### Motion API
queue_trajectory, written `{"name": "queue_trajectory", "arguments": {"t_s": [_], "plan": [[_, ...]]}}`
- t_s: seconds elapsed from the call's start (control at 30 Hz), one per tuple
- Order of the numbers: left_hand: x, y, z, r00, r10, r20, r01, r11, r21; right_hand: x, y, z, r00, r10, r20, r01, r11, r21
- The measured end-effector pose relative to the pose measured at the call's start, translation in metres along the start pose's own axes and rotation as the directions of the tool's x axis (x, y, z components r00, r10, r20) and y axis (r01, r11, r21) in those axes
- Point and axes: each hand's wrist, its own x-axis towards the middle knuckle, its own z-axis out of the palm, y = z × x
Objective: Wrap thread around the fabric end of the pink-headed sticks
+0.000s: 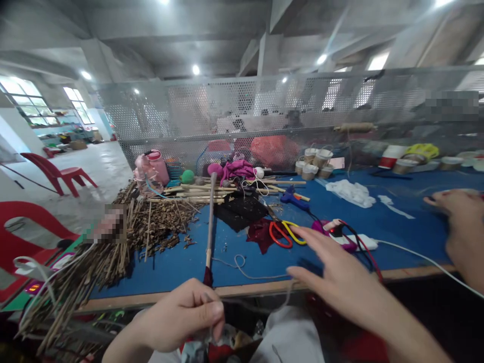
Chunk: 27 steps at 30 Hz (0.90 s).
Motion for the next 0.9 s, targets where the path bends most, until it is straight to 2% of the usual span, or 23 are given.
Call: {"name": "queue_trajectory", "arguments": {"t_s": [0.03,0.1,0.17,0.2,0.23,0.27,0.37,0.43,0.47,0.53,0.57,0.63,0.67,0.7,0.77,0.83,0.9], "plan": [[0.004,0.002,0.001,0.999,-0.007,0.032,0.007,1.0,0.011,-0.006,-0.013,0.01,0.995,-0.07,0.073,0.064,0.994,0.09],[0.01,0.006,0.002,0.999,-0.004,0.05,0.002,1.0,0.031,-0.014,-0.037,0.031,0.928,-0.191,0.319,0.094,0.95,0.298],[0.013,0.006,-0.001,1.0,0.029,-0.007,-0.028,0.999,0.036,-0.014,-0.052,0.045,0.812,-0.227,0.538,-0.027,0.906,0.422],[0.013,0.005,-0.003,0.998,0.043,-0.051,-0.042,0.999,0.031,-0.012,-0.054,0.049,0.768,-0.219,0.602,-0.111,0.881,0.461],[0.013,0.002,-0.006,0.995,0.049,-0.092,-0.048,0.999,0.016,-0.009,-0.053,0.05,0.748,-0.204,0.632,-0.196,0.841,0.504],[0.013,-0.001,-0.008,0.992,0.04,-0.121,-0.042,0.999,-0.013,-0.005,-0.05,0.05,0.76,-0.181,0.624,-0.273,0.782,0.56],[0.016,-0.015,-0.013,0.986,-0.023,-0.165,-0.011,0.978,-0.207,0.01,-0.038,0.042,0.869,-0.068,0.49,-0.38,0.541,0.75],[0.022,-0.024,-0.012,0.964,-0.066,-0.256,-0.059,0.89,-0.452,0.024,-0.036,0.036,0.912,0.006,0.409,-0.37,0.444,0.816],[0.025,-0.028,-0.011,0.945,-0.105,-0.309,-0.103,0.803,-0.587,0.032,-0.037,0.034,0.925,0.035,0.378,-0.356,0.429,0.83],[0.031,-0.033,-0.007,0.916,-0.198,-0.349,-0.185,0.564,-0.805,0.045,-0.046,0.033,0.949,0.073,0.306,-0.305,0.45,0.839],[0.034,-0.035,-0.005,0.918,-0.226,-0.326,-0.201,0.442,-0.874,0.05,-0.052,0.035,0.961,0.081,0.263,-0.268,0.488,0.831],[0.037,-0.037,0.0,0.947,-0.223,-0.232,-0.177,0.242,-0.954,0.054,-0.065,0.041,0.98,0.056,0.19,-0.182,0.628,0.757],[0.038,-0.038,0.004,0.959,-0.206,-0.193,-0.158,0.176,-0.972,0.052,-0.071,0.045,0.985,0.019,0.171,-0.133,0.714,0.687],[0.038,-0.038,0.007,0.969,-0.186,-0.165,-0.141,0.136,-0.981,0.047,-0.076,0.05,0.985,-0.031,0.17,-0.079,0.793,0.603],[0.038,-0.039,0.013,0.975,-0.153,-0.161,-0.143,0.122,-0.982,0.03,-0.084,0.059,0.962,-0.152,0.226,0.037,0.896,0.443],[0.038,-0.039,0.017,0.965,-0.147,-0.219,-0.193,0.17,-0.966,0.006,-0.085,0.065,0.912,-0.257,0.321,0.132,0.922,0.364],[0.037,-0.04,0.018,0.95,-0.148,-0.274,-0.238,0.224,-0.945,-0.019,-0.08,0.068,0.874,-0.307,0.377,0.174,0.922,0.347]]}}
